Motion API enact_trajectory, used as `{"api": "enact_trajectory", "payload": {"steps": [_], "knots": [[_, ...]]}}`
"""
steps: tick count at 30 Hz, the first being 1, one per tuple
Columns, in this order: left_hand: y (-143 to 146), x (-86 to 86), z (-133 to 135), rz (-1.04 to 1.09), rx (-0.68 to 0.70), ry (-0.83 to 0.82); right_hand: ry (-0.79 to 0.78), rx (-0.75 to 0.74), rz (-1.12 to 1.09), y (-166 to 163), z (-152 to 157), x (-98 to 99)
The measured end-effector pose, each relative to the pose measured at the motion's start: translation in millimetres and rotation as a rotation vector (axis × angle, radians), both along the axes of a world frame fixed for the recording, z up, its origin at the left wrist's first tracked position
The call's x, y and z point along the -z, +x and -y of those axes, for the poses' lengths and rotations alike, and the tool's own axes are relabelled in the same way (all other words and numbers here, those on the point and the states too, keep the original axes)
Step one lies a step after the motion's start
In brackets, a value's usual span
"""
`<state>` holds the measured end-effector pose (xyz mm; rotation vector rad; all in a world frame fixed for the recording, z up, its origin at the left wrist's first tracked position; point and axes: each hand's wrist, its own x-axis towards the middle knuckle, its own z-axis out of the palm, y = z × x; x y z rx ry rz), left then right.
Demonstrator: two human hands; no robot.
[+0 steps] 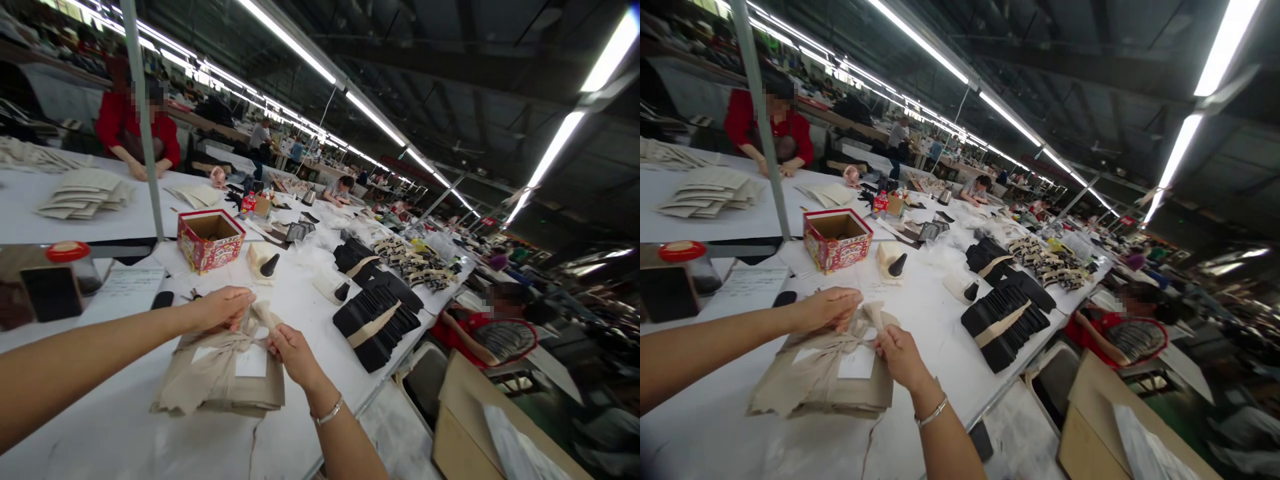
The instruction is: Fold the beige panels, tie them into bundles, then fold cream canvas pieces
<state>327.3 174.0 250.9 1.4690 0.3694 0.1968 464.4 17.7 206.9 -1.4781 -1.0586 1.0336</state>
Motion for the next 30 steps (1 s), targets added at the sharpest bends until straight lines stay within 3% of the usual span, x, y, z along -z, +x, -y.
{"api": "enact_trajectory", "payload": {"steps": [8, 14, 20, 27, 30], "knots": [[-6.0, 11.1, -14.0, 0.080, -0.081, -0.104, -0.012, 0.088, -0.177, -1.6, -1.5, 3.7], [1.1, -3.5, -5.5, 0.088, -0.028, 0.034, -0.015, 0.143, -0.187, 2.2, -8.3, -7.7], [4.4, -12.4, -0.4, 0.108, -0.033, 0.066, -0.053, 0.097, -0.158, -1.1, -17.5, -11.5], [8.6, 10.4, -7.3, 0.066, -0.067, -0.052, -0.058, 0.062, -0.100, 4.2, -14.3, -1.1], [7.3, 9.1, -9.5, 0.011, -0.024, 0.107, -0.046, 0.089, -0.136, 5.7, -12.6, -2.7]]}}
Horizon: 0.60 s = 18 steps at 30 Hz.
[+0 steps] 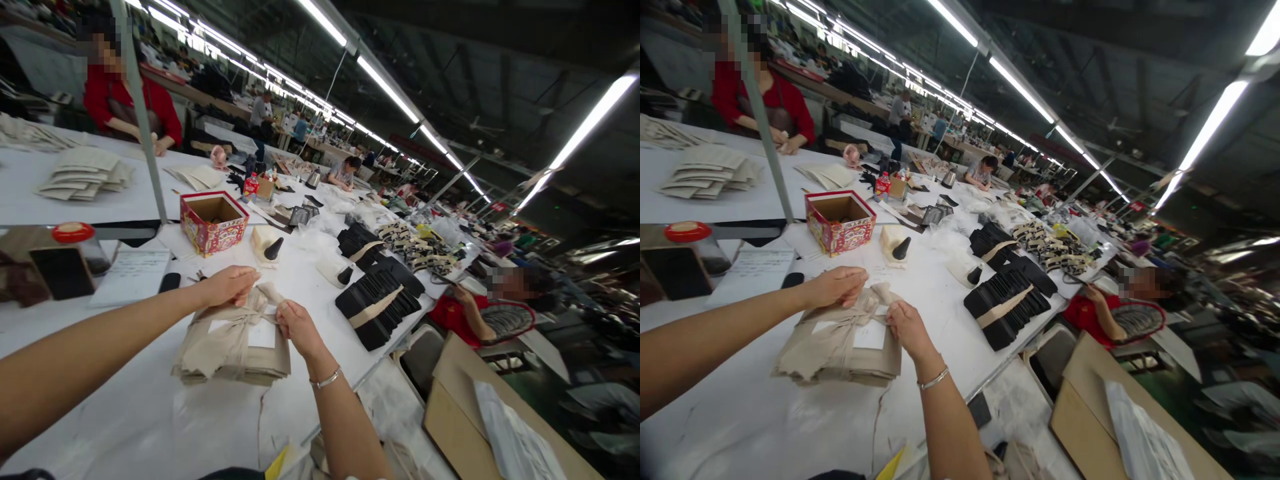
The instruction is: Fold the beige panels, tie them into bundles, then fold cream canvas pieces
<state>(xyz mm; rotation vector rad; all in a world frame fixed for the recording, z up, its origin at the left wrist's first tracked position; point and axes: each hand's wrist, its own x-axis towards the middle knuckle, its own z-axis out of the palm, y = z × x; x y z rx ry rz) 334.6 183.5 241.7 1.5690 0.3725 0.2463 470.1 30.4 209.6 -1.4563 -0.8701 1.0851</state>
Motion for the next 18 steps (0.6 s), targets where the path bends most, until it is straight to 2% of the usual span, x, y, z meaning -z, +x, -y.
{"api": "enact_trajectory", "payload": {"steps": [4, 9, 11, 14, 16, 18], "knots": [[-4.8, -27.0, 9.7, -0.076, 0.093, 0.379, 0.022, 0.000, 0.051, -0.9, -5.5, -12.3], [7.7, -63.5, 29.3, -0.016, 0.089, 0.683, 0.126, -0.128, 0.498, -9.4, -15.6, -27.5], [20.7, -68.9, 34.4, 0.010, 0.085, 0.773, 0.100, -0.216, 0.609, -12.8, -16.9, -33.4], [40.2, -68.5, 39.5, -0.009, 0.070, 0.796, 0.063, -0.341, 0.697, -13.2, -18.2, -40.3], [48.3, -66.2, 41.8, -0.076, 0.051, 0.791, 0.037, -0.331, 0.745, -10.1, -20.6, -40.4], [50.5, -63.6, 42.3, -0.132, 0.049, 0.797, -0.001, -0.250, 0.763, -5.1, -24.0, -36.1]]}}
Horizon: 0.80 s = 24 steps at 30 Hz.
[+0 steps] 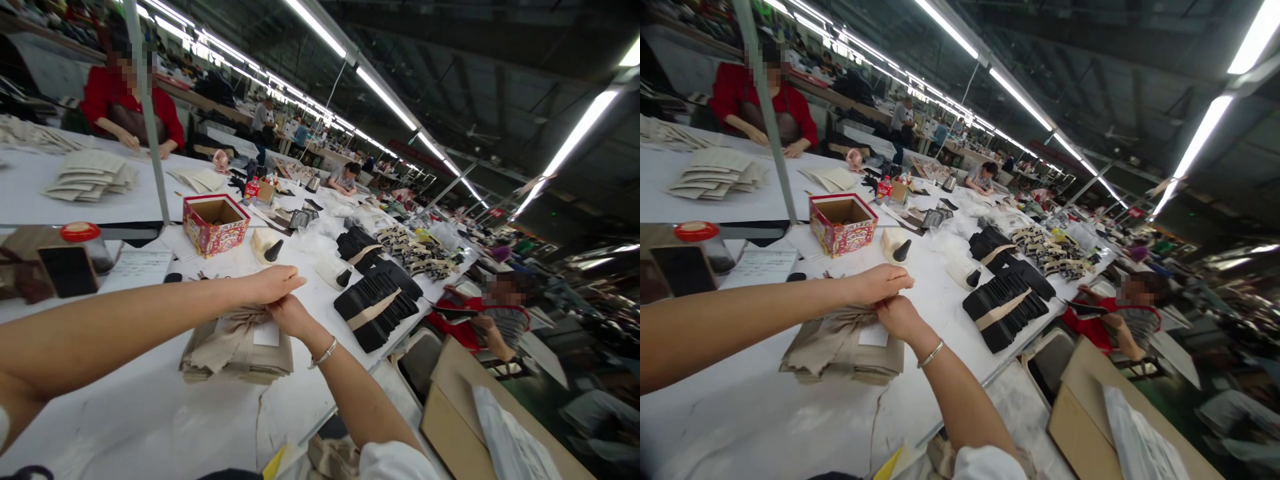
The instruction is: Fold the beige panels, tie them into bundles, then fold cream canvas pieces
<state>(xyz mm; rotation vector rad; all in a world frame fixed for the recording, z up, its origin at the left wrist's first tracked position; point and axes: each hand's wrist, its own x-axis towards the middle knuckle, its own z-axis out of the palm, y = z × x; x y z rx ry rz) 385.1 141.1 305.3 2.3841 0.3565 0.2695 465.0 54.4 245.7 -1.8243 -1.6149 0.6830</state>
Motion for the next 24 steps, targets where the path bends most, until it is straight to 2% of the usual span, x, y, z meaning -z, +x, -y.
{"api": "enact_trajectory", "payload": {"steps": [2, 5, 8, 11, 13, 15, 17, 18, 20, 22, 24], "knots": [[-3.3, 3.1, -2.6, -0.045, -0.032, 0.008, -0.032, 0.077, -0.044, 5.9, -2.7, 6.7], [-14.7, 8.6, -10.5, -0.167, -0.057, 0.030, -0.103, 0.107, -0.218, 14.8, -2.5, 12.9], [-27.4, 9.4, -11.6, -0.327, -0.023, 0.161, -0.192, 0.136, -0.374, 21.4, 2.3, 8.8], [-36.5, 2.7, 1.8, -0.335, -0.004, 0.284, -0.294, 0.122, -0.514, 24.6, 8.0, 0.3], [-40.3, -1.7, 13.1, -0.300, 0.043, 0.263, -0.325, 0.057, -0.660, 25.5, 10.7, -3.2], [-42.4, -1.9, 19.2, -0.297, 0.163, 0.164, -0.341, -0.022, -0.786, 26.3, 12.5, -4.4], [-42.7, 2.8, 17.1, -0.279, 0.258, 0.058, -0.329, -0.045, -0.819, 27.0, 14.1, -4.9], [-41.9, 6.6, 13.5, -0.246, 0.241, 0.011, -0.306, -0.030, -0.789, 27.2, 15.1, -5.3], [-38.9, 15.2, 3.9, -0.167, 0.077, -0.127, -0.202, 0.033, -0.627, 26.5, 17.8, -6.5], [-34.6, 23.0, -4.5, -0.141, -0.063, -0.334, -0.038, 0.066, -0.309, 24.2, 21.9, -6.9], [-30.6, 28.2, -8.9, -0.189, -0.037, -0.518, 0.138, 0.051, 0.107, 20.7, 27.2, -4.5]]}}
